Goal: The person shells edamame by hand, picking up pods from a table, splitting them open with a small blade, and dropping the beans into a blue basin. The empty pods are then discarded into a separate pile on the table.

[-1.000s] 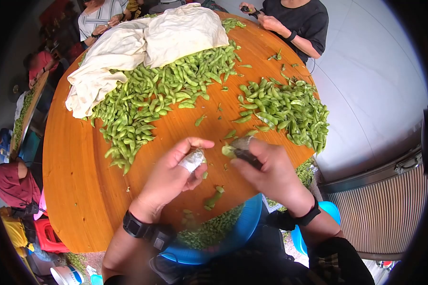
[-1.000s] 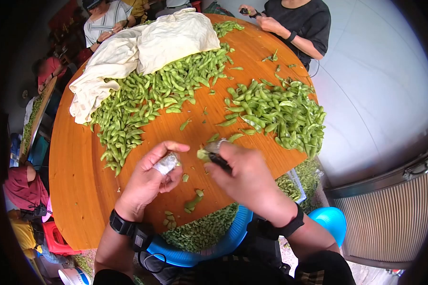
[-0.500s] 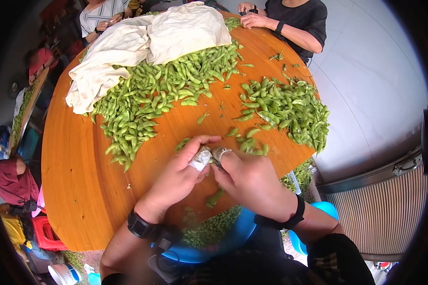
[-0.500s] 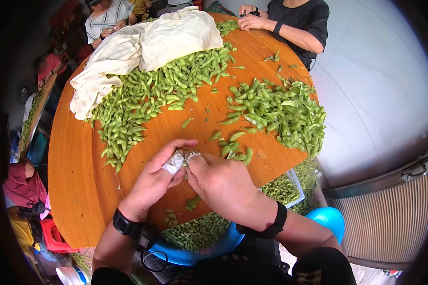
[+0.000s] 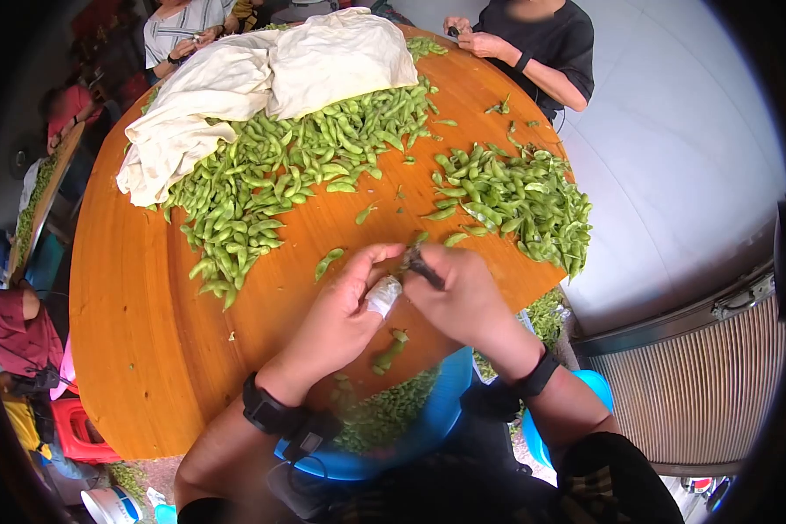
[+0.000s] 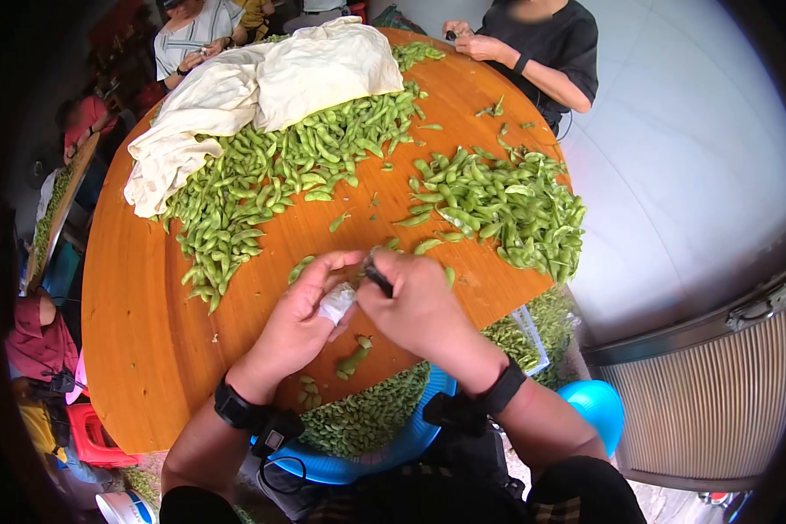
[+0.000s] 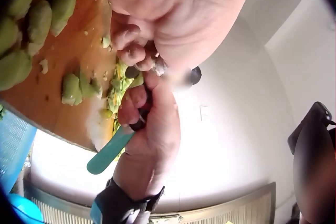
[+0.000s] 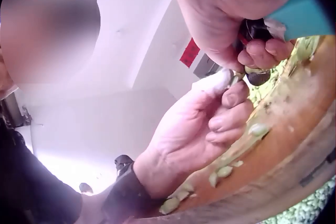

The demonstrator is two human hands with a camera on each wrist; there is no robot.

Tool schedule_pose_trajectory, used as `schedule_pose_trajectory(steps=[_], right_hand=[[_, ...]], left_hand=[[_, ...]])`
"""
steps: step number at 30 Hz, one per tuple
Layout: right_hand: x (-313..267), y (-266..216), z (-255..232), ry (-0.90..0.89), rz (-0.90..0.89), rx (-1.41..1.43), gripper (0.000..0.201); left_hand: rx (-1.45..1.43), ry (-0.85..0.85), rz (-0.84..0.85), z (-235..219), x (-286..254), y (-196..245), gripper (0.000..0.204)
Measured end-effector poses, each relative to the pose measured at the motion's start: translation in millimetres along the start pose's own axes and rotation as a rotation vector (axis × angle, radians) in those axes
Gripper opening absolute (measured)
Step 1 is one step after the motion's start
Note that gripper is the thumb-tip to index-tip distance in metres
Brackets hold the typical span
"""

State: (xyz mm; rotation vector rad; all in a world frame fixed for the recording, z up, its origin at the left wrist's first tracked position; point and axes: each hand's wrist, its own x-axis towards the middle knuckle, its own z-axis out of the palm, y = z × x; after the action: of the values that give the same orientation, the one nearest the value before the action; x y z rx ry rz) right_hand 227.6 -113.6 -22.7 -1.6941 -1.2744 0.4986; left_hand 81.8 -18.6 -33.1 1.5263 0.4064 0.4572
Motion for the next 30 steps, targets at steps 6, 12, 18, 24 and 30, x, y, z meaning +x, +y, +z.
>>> schedule_pose_trajectory(steps=[6, 12, 18, 24, 30], right_hand=[[15, 14, -47, 0.061, -0.037, -0.801, 0.019], [25, -16, 2, -0.193, -0.446, -0.732, 0.018], [61, -23, 38, -0.340, -0.612, -0.563, 0.010], [70, 16, -28, -0.354, -0.346, -0.819, 0.015], [62, 50, -87, -0.208, -0.194, -0.876, 0.011]], left_hand=[[0.479, 0.277, 0.110, -31, 0, 11, 0.014], [0.876, 0.420, 0.135, -49, -6, 28, 0.011], [1.312, 0.301, 0.057, -39, -26, 32, 0.012], [1.299, 0.222, -0.020, -33, -59, 32, 0.015], [1.249, 0.240, 0.127, -15, -31, 40, 0.024]])
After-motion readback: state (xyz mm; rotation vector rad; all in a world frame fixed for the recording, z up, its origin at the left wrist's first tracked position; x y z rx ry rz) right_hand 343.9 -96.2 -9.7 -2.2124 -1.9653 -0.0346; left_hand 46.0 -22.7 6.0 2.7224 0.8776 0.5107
